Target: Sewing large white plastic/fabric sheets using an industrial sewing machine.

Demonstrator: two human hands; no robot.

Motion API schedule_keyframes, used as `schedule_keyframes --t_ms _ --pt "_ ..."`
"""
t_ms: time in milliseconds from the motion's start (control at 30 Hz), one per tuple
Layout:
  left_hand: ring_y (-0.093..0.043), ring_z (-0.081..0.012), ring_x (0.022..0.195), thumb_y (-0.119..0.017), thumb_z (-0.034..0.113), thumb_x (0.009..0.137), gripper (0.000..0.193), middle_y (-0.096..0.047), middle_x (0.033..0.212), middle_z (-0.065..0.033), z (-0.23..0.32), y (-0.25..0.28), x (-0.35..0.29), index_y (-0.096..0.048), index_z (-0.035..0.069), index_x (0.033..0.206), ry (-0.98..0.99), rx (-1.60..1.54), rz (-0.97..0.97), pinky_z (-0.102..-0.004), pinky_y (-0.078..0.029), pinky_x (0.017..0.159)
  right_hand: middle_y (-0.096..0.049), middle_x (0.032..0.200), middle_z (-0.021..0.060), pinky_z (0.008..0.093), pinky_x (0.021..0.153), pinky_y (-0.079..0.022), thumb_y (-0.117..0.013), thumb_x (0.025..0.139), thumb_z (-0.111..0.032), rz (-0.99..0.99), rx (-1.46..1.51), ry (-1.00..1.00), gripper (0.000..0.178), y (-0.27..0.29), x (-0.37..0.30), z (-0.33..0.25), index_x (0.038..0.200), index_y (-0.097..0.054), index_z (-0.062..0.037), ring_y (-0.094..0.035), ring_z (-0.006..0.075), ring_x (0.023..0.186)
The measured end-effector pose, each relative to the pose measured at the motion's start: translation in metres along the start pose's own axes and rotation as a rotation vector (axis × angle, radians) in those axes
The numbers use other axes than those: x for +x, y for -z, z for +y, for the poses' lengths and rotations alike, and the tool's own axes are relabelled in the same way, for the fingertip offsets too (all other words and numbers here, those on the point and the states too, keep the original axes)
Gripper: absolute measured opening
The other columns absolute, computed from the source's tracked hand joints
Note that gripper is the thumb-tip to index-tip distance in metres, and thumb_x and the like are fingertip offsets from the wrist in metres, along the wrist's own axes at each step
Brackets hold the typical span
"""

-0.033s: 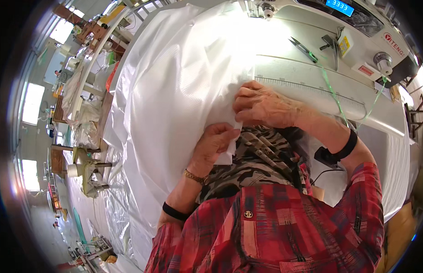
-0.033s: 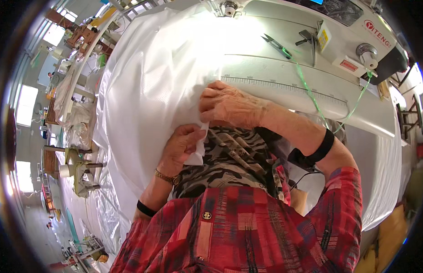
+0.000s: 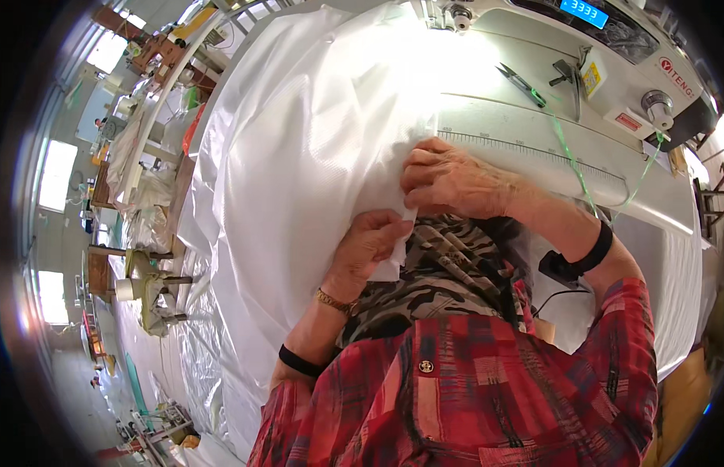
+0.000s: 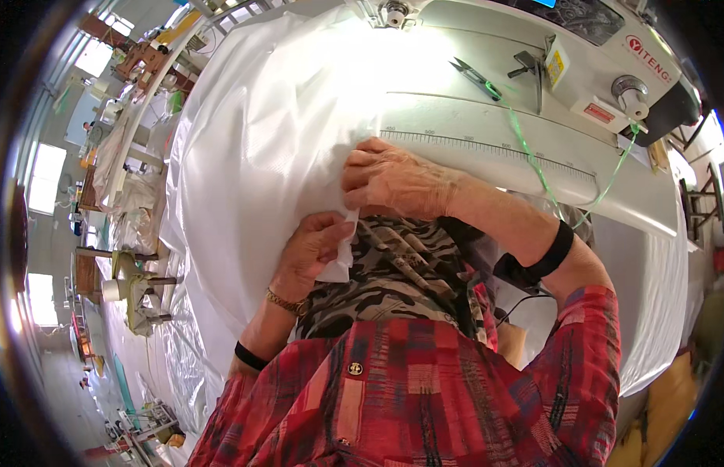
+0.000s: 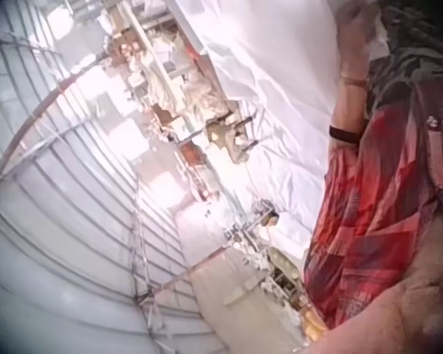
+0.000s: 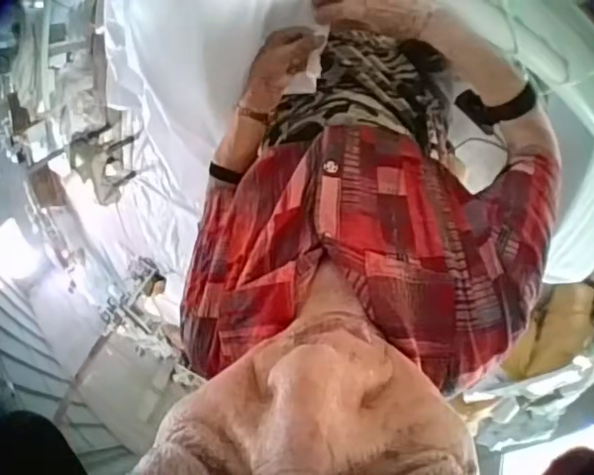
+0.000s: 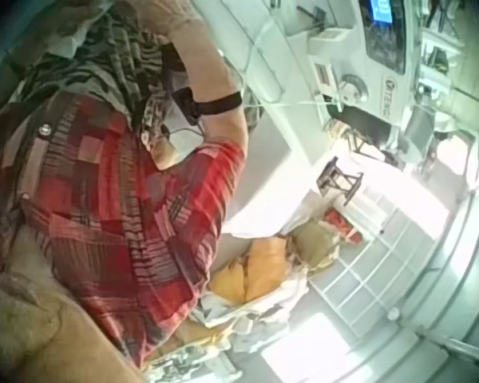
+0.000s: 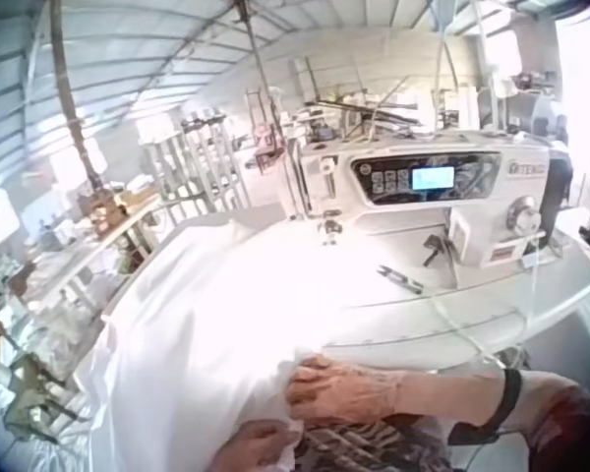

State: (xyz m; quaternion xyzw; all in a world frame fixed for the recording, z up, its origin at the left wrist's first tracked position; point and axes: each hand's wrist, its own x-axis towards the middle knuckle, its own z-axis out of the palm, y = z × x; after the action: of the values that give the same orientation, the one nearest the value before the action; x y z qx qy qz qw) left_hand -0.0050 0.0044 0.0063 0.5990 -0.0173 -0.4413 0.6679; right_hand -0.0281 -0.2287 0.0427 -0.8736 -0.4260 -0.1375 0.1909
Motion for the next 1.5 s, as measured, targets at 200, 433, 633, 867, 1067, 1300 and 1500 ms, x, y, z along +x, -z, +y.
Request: schedule_keyframes --t_ms 200,433,633,867,1067,1300,1500 --pt "-0.044 -0.0043 0.052 -0.074 0.017 0.085 0.016 -0.056 0.069 0.0037 0.005 -0.017 -0.007 -0.063 0.004 0.085 -0.225 0.36 -0.037 -0.0206 -0.033 0.047 -0.058 0.092 -0.0023 0.0355 0.1 -0.035 -0.064 0.078 -0.022 -0.071 -0.065 0.004 0.012 0.003 0.001 -0.001 0.089 -0.066 -0.0165 -0.051 0.0168 0.104" --pt "-0.059 -0.0235 0.069 -0.074 0.014 0.08 0.045 -0.064 0.084 -0.0077 0.004 -0.051 -0.02 -0.053 0.006 0.119 -0.974 1.216 0.501 -0.0356 -0.048 0.066 -0.056 0.084 -0.004 0.0348 0.096 -0.037 -0.064 0.08 -0.023 0.004 -0.043 -0.01 0.01 0.002 0.004 -0.007 0.087 -0.067 -0.017 -0.051 0.0162 0.096" --pt "-0.064 -0.0217 0.078 -0.066 0.005 0.085 0.042 -0.068 0.089 -0.011 0.007 -0.048 -0.03 -0.054 0.004 0.126 -0.844 1.157 0.492 -0.0335 -0.049 0.068 -0.061 0.085 -0.0033 0.0348 0.093 -0.039 -0.065 0.081 -0.024 0.052 -0.046 -0.038 0.01 -0.001 0.008 -0.001 0.087 -0.068 -0.0157 -0.055 0.0162 0.093" --pt "-0.055 -0.0192 0.064 -0.06 0.002 0.088 0.031 -0.06 0.081 -0.0124 0.022 -0.04 -0.033 -0.063 0.003 0.119 -0.912 1.048 0.395 -0.033 -0.046 0.062 -0.065 0.08 -0.0004 0.0357 0.088 -0.042 -0.069 0.083 -0.024 0.112 0.2 -0.159 0.012 0.008 0.009 0.026 0.087 -0.068 -0.0123 -0.059 0.0186 0.086" --pt "-0.054 -0.0248 0.063 -0.061 0.003 0.086 0.028 -0.06 0.084 -0.0128 0.029 -0.045 -0.02 -0.064 0.002 0.115 -1.009 1.302 0.48 -0.0337 -0.046 0.061 -0.056 0.073 -0.0023 0.0336 0.085 -0.041 -0.073 0.077 -0.026 0.105 0.157 -0.198 0.018 0.016 0.016 0.038 0.077 -0.062 -0.0118 -0.056 0.016 0.079" --pt "-0.061 -0.03 0.062 -0.062 0.007 0.084 0.021 -0.064 0.076 -0.0173 0.036 -0.036 -0.015 -0.067 0.0 0.103 -0.739 0.918 0.312 -0.0363 -0.048 0.061 -0.052 0.075 -0.0013 0.0349 0.085 -0.038 -0.075 0.073 -0.04 0.082 0.033 -0.159 0.034 0.032 0.016 0.07 0.079 -0.056 -0.0119 -0.055 0.0192 0.077" --pt "-0.064 -0.0351 0.064 -0.06 0.004 0.079 0.019 -0.066 0.075 -0.0154 0.039 -0.038 -0.004 -0.062 0.005 0.098 -0.941 1.211 0.229 -0.0426 -0.049 0.057 -0.053 0.086 0.0026 0.0385 0.085 -0.037 -0.07 0.072 -0.053 0.096 -0.132 -0.297 0.049 0.042 0.01 0.102 0.091 -0.054 -0.0111 -0.054 0.022 0.089"
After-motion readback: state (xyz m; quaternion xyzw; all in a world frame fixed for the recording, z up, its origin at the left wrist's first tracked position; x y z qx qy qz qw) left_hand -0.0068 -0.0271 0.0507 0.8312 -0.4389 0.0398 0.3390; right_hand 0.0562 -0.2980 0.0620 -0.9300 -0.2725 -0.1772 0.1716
